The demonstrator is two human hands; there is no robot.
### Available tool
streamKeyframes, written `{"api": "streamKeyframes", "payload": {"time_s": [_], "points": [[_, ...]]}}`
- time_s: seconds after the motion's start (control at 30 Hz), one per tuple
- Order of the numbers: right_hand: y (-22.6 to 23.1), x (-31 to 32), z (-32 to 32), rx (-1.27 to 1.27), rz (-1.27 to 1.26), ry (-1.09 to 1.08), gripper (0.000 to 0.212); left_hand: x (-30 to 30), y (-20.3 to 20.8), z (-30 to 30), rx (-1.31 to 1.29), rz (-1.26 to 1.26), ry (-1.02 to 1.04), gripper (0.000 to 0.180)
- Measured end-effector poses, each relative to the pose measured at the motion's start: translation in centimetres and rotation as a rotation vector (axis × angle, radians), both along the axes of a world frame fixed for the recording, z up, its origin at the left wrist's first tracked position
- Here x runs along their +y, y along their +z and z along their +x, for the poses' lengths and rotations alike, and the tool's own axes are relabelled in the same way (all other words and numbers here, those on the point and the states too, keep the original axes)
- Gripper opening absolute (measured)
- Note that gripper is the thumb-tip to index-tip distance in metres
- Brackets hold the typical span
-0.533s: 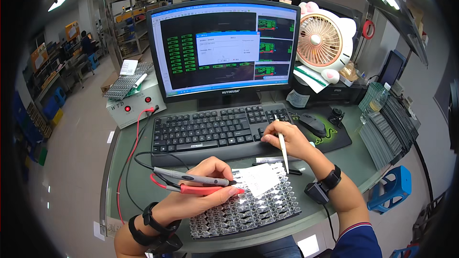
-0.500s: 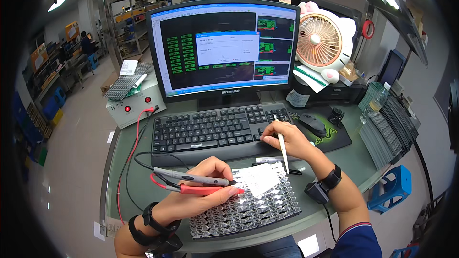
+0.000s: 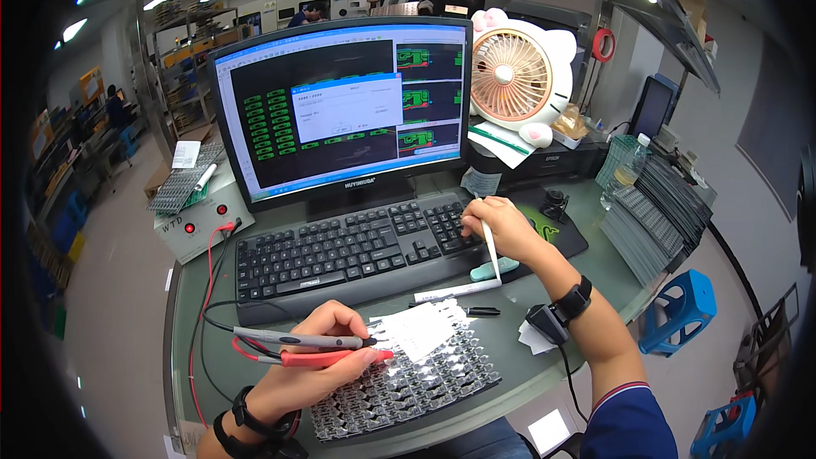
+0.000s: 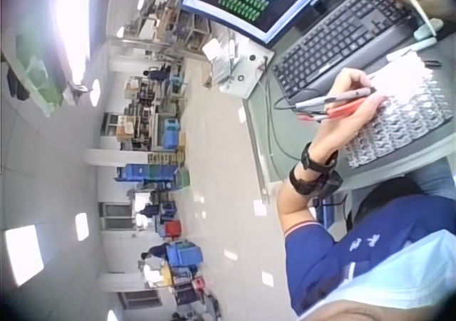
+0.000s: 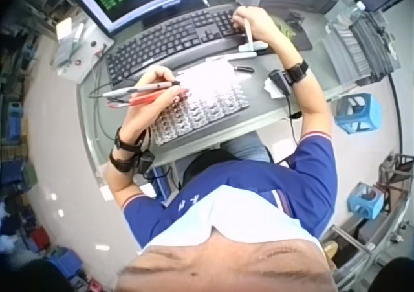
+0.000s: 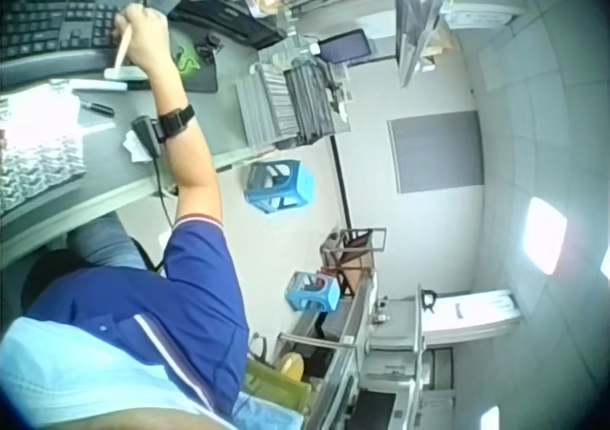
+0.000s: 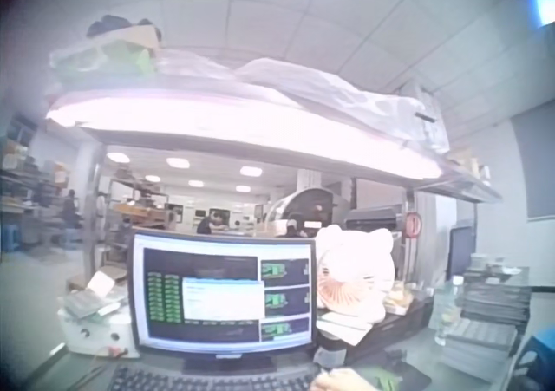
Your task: Testing a printed circuit board using multimeter probes and a computer test interface.
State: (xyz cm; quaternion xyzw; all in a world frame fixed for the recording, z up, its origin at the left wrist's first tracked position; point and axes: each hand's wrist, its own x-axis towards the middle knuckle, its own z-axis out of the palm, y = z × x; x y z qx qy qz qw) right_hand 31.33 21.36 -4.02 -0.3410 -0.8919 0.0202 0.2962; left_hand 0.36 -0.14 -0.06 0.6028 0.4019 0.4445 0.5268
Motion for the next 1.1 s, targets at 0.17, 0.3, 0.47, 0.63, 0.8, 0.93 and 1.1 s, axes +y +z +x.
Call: {"api": "streamKeyframes", "payload": {"time_s": [0.17,0.3,0.47,0.63,0.8,0.93,1.1], "points": [[-1.5,1.5,0.1,-0.135,0.004,-0.062,0.012,0.1,-0.1,0.0,0.015,0.029,-0.005,0.022],[-1.0,1.0,-2.2,-0.091,0.078,0.094,0.015,0.1,-0.1,-0.2,0.012,0.013,0.004,0.022],[-1.1,3.1,-2.3,-0.082,0.008,0.024,0.018,0.1,-0.1,0.0,0.03,0.036,-0.001,0.022],[-0.9,3.7,-2.0,0.068,-0.135,-0.197,0.017,0.0,-0.3,-0.1,0.026,0.054,-0.003,0.022],[-2.1,2.7,-0.7,0.119,-0.153,-0.154,0.017,0.0,0.0,0.0,0.011,0.013,-0.015,0.023],[-1.9,0.2,-2.0,-0.063,-0.062,0.132,0.013,0.1,-0.3,-0.2,0.025,0.049,0.004,0.023],[-2.0,-0.3,-0.3,-0.041,-0.016,0.139,0.014,0.2,-0.2,-0.3,0.056,0.02,-0.002,0.023]]}}
